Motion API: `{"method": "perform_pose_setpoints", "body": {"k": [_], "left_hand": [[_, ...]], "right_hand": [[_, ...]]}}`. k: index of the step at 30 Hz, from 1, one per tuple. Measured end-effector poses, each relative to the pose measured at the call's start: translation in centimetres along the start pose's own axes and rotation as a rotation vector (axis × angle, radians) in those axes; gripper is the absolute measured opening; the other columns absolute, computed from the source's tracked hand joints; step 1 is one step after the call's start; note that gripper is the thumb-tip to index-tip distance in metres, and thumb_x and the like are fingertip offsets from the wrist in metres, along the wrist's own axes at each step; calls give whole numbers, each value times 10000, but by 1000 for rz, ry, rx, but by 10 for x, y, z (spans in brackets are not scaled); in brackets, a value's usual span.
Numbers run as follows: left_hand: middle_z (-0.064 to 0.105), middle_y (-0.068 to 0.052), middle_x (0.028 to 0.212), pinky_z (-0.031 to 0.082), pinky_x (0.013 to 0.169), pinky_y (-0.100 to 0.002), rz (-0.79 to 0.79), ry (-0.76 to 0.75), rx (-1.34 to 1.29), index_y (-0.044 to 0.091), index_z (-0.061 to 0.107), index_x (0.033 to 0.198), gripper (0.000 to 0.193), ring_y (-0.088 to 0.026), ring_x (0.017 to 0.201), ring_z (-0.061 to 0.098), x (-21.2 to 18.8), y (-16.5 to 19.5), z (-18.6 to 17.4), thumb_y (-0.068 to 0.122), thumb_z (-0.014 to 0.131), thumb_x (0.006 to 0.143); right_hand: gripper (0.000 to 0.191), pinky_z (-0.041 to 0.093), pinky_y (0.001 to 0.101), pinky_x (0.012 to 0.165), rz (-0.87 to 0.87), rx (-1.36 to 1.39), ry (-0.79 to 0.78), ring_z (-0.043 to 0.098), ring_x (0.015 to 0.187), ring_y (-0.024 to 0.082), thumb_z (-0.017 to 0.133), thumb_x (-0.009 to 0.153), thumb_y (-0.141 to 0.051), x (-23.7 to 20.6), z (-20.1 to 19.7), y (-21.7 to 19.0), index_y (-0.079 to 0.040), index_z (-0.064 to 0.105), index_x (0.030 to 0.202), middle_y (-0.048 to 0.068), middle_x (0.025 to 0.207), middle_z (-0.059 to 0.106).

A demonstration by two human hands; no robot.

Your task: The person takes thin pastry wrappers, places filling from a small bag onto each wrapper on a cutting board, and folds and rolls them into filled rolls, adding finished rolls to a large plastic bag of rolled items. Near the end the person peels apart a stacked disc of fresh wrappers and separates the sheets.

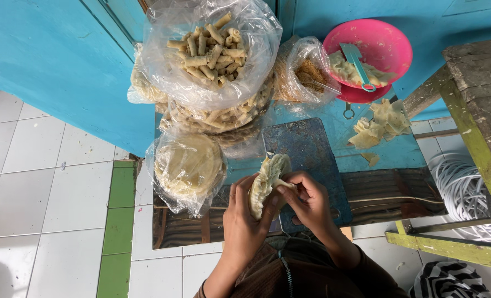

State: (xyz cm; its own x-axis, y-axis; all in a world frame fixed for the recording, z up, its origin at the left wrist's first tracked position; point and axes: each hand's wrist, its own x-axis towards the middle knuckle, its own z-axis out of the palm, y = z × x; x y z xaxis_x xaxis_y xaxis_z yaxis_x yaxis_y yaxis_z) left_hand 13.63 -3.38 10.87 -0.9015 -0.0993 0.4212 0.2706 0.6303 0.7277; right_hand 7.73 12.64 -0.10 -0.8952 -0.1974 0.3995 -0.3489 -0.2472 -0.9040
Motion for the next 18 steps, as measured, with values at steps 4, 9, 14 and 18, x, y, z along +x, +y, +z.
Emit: {"method": "perform_pose_setpoints", "body": {"k": [4,9,14,18], "left_hand": [[759,-159,1160,615,826,-344,-252,-71,-173,44,562,1335,456,-268,1039,772,-7,-11,0,200,705,932],[740,-181,1196,558,941,-345,-286,95,-559,-21,595,1342,422,-204,1087,682,-17,-32,11,103,693,951],[732,-178,1256,534,1014,-361,-195,107,-522,-29,573,1394,497,-199,1169,683,-16,-34,3,104,698,932],[730,-170,1181,571,911,-361,-80,17,-272,-6,613,1358,572,-250,1067,740,-11,-16,-9,160,778,837]], "right_hand": [[177,544,222,791,86,122,55,636,897,53,667,1031,-166,-7,-6,21,-11,607,1092,42,976,668],[211,382,293,593,416,160,156,496,748,99,704,1026,-186,-23,-9,36,-2,604,1048,64,877,585],[283,529,257,873,116,75,-8,623,959,83,753,962,-186,-16,2,25,-26,557,1089,39,1003,614],[285,558,248,905,-59,-75,17,668,1044,101,737,946,-81,-10,8,8,5,554,1145,59,1089,641]]}}
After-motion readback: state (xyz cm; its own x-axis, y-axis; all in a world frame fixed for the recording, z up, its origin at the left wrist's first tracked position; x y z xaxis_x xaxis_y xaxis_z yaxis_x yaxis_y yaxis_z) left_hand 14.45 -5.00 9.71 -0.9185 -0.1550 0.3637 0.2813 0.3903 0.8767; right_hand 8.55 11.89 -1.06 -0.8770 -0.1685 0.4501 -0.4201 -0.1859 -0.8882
